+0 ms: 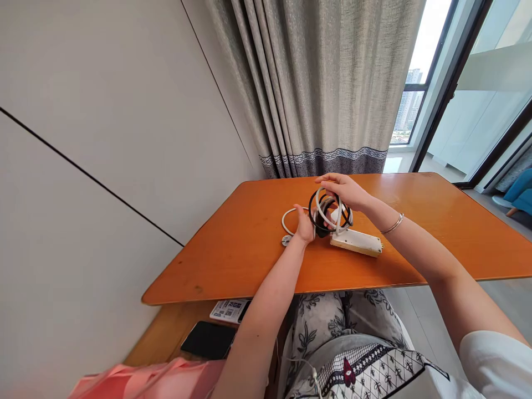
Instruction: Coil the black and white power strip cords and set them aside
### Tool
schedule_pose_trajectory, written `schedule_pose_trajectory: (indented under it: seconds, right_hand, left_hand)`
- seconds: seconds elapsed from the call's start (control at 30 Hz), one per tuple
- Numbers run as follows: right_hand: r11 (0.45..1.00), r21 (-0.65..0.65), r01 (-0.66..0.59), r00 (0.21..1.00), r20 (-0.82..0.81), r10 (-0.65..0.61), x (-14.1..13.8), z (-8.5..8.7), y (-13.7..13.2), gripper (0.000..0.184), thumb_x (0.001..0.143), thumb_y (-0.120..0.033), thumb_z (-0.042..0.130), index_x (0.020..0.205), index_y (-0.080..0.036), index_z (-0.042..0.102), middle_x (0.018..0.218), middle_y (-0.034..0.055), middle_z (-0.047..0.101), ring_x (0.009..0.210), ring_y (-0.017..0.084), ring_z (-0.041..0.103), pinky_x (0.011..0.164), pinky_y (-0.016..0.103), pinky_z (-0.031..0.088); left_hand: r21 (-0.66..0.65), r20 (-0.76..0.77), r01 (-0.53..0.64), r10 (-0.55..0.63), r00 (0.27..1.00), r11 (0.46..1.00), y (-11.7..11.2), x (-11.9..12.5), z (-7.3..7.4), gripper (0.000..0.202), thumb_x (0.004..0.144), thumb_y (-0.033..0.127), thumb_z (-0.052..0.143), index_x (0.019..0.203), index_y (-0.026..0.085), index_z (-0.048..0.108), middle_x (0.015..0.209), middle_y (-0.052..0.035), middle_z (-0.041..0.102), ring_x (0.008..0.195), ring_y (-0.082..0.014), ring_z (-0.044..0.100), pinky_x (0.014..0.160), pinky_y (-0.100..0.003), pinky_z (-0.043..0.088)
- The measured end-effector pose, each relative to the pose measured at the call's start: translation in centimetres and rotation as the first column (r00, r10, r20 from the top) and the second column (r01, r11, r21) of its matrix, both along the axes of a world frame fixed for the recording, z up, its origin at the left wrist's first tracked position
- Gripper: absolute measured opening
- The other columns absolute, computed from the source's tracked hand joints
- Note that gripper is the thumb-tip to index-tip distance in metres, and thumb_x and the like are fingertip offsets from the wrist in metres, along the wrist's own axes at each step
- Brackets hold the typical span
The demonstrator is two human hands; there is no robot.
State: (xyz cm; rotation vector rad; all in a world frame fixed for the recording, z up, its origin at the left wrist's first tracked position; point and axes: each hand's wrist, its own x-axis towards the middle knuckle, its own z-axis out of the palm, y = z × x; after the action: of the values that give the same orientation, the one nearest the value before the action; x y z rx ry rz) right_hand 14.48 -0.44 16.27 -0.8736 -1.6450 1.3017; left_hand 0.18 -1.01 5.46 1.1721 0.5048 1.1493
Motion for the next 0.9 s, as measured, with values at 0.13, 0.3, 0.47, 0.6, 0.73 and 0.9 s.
schedule_pose_trajectory:
  seconds: [0.13,0.3,0.47,0.6,0.73,0.9]
  right_hand:
    - [0.973,-0.095,0.21,0.945,-0.236,-0.227,-1.0,-1.2,1.8,0.019,0.089,-0.036,0.065,0.096,-0.019,0.063,0.059,-0.0084,0.039,0.045,0.006,0.029,0.04,0.021,0.024]
    - [0.92,-0.118,0.374,0.831,-0.398,-0.389,-1.6,-2.0,3.6,0.022,0.09,-0.042,0.061,0.098,-0.022,0.061,0.063,-0.0066,0.04,0.048,0.008,0.031,0.045,0.023,0.029]
    - [0.902,-0.159,0.402,0.777,-0.462,-0.427,-1.0,-2.0,5.0,0.024,0.089,-0.045,0.06,0.1,-0.023,0.061,0.067,-0.0059,0.043,0.051,0.009,0.035,0.047,0.023,0.033]
    - [0.932,-0.089,0.351,0.834,-0.424,-0.354,0.3,-2.1,6.0,0.031,0.084,-0.049,0.065,0.1,-0.022,0.065,0.071,-0.005,0.05,0.052,0.007,0.036,0.046,0.021,0.03]
    - [0.942,0.06,0.331,0.907,-0.296,-0.3,1.9,-2.4,7.5,0.038,0.077,-0.054,0.069,0.094,-0.02,0.065,0.076,-0.0012,0.061,0.06,0.01,0.048,0.052,0.022,0.037]
    - [0.854,0.198,0.481,0.87,-0.232,-0.436,2.2,-3.8,10.0,0.036,0.087,-0.054,0.055,0.07,-0.022,0.052,0.063,-0.0028,0.051,0.061,0.012,0.045,0.058,0.025,0.038]
  left_hand:
    - [0.096,-0.13,-0.054,0.067,0.989,0.994,0.9,0.4,1.0,0.075,0.035,0.078,0.085,0.072,0.018,0.061,0.054,0.0016,0.054,0.054,-0.0128,0.05,0.055,-0.027,0.041]
    - [0.105,-0.282,-0.047,0.075,0.956,0.993,2.5,1.8,2.6,0.061,0.037,0.049,0.096,0.079,0.016,0.066,0.069,-0.0008,0.066,0.066,-0.015,0.058,0.063,-0.027,0.044]
    - [0.145,-0.46,-0.018,0.084,0.884,0.989,4.2,2.6,4.1,0.035,0.049,0.033,0.088,0.065,0.015,0.062,0.064,0.0008,0.063,0.063,-0.013,0.054,0.063,-0.026,0.043]
    - [0.162,-0.467,-0.024,0.098,0.879,0.987,5.2,2.6,4.6,0.026,0.054,0.032,0.079,0.064,0.016,0.06,0.061,0.003,0.061,0.061,-0.0131,0.055,0.063,-0.026,0.045]
    - [0.115,-0.503,-0.051,0.103,0.858,0.992,6.1,2.2,5.1,0.023,0.056,0.031,0.076,0.066,0.016,0.061,0.06,0.0027,0.06,0.059,-0.0137,0.056,0.063,-0.027,0.047]
    - [0.092,-0.529,0.032,0.022,0.848,0.995,7.8,2.3,5.2,0.038,0.057,0.044,0.082,0.076,0.015,0.067,0.066,-0.0004,0.066,0.061,-0.0141,0.056,0.063,-0.028,0.047]
